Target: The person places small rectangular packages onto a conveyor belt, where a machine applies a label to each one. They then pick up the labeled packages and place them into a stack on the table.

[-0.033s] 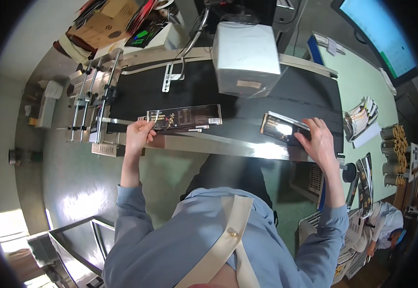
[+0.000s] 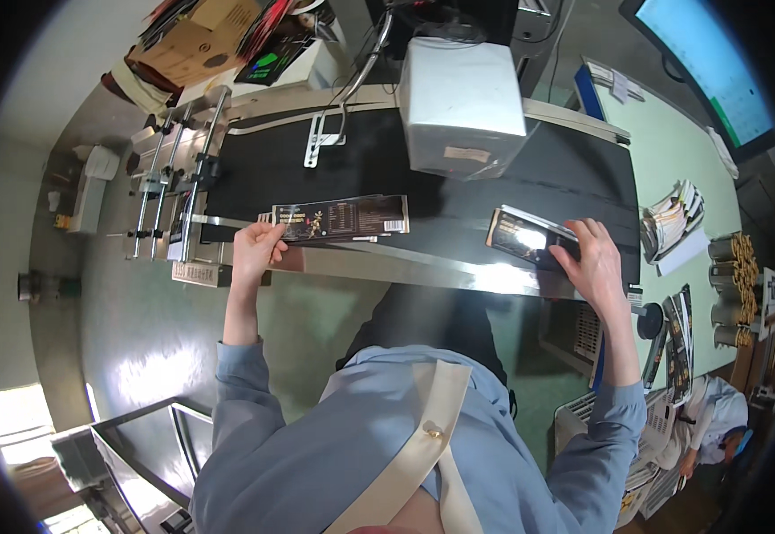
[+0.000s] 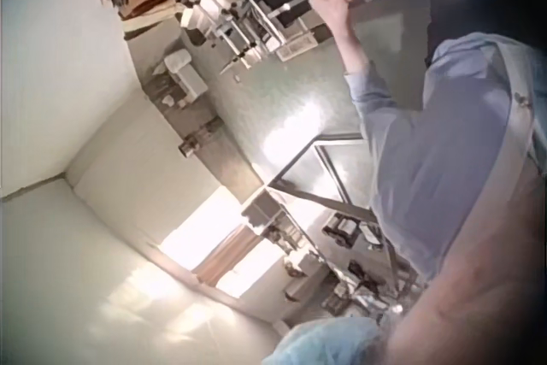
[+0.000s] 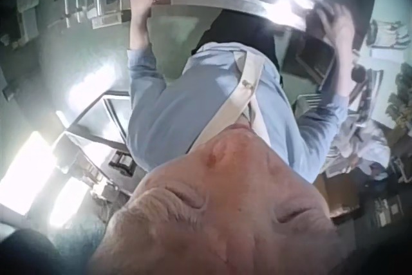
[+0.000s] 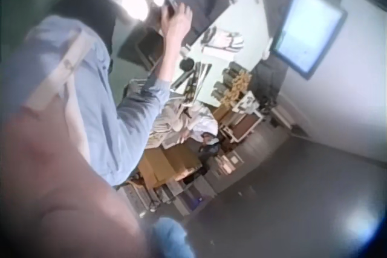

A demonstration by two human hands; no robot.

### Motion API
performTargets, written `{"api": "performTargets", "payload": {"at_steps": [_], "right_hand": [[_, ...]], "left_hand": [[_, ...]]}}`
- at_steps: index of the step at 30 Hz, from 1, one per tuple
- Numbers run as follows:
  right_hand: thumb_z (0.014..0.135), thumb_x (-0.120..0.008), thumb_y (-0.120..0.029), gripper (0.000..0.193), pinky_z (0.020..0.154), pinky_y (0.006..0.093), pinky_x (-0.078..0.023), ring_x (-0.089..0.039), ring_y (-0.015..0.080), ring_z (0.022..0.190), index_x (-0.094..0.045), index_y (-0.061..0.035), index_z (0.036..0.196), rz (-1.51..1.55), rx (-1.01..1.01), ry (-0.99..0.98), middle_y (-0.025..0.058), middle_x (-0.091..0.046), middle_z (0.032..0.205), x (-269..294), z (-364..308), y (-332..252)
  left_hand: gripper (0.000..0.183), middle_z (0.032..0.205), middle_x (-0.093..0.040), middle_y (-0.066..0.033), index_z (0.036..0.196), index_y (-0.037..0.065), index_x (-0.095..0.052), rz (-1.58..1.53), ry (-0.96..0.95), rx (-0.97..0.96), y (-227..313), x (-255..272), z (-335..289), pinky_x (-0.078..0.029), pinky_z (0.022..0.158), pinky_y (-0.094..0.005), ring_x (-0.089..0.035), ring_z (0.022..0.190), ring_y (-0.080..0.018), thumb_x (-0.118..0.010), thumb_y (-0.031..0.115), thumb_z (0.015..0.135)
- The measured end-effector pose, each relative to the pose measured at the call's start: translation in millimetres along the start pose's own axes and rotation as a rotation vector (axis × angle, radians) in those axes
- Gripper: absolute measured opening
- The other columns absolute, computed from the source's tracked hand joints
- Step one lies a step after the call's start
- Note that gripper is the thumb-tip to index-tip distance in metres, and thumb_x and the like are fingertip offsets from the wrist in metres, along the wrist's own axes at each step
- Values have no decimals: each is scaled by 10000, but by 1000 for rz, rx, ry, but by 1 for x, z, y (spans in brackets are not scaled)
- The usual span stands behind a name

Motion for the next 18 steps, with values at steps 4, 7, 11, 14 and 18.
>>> {"api": "performTargets", "payload": {"at_steps": [4, 7, 11, 14, 18], "right_hand": [[850, -777, -174, 334, 875, 442, -522, -637, 359, 1022, -672, 20, 1101, 38, 47, 147, 165, -661, 1075, -6, -5, -2], [875, -762, -162, 252, 818, 414, -527, -657, 334, 953, -669, 2, 1042, 87, -51, 175, 155, -678, 1057, -10, -12, 5], [889, -755, -167, 171, 689, 396, -531, -670, 301, 756, -657, -34, 935, 144, -228, 172, 124, -686, 853, -18, -33, 24], [887, -758, -196, 178, 625, 402, -529, -669, 295, 662, -654, -51, 883, 150, -212, 215, 110, -663, 719, -27, -31, 28], [885, -761, -230, 221, 639, 412, -532, -682, 307, 685, -643, -45, 854, 158, -255, 159, 120, -676, 751, -45, -31, 31]], "left_hand": [[221, 673, -714, -64, 914, -1, -729, 143, 85, 26, -13, 23, -5, -461, 484, -256, -615, 522, -106, -765, 217, 918], [226, 663, -711, -91, 947, -8, -744, 590, 407, -253, 33, 32, -28, -507, 571, -315, -654, 567, -194, -795, 201, 877], [173, 783, -722, -108, 928, 5, -748, 557, 475, -574, 94, -19, -66, -524, 634, -338, -675, 644, -242, -791, 158, 860], [101, 951, -710, -125, 941, -2, -735, 320, 138, -784, 109, -111, -84, -558, 727, -312, -684, 825, -227, -751, 71, 874], [224, 1283, -645, -121, 997, 38, -758, 459, -31, -863, 119, -234, -92, -419, 1056, -485, -527, 1295, -354, -764, 194, 837]]}}
Point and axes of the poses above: each hand's wrist, its own z-axis towards the middle knuckle, its own x-axis out of the back of the hand, y = z × x, the point moved 7 cm from there along z, towards the middle knuckle
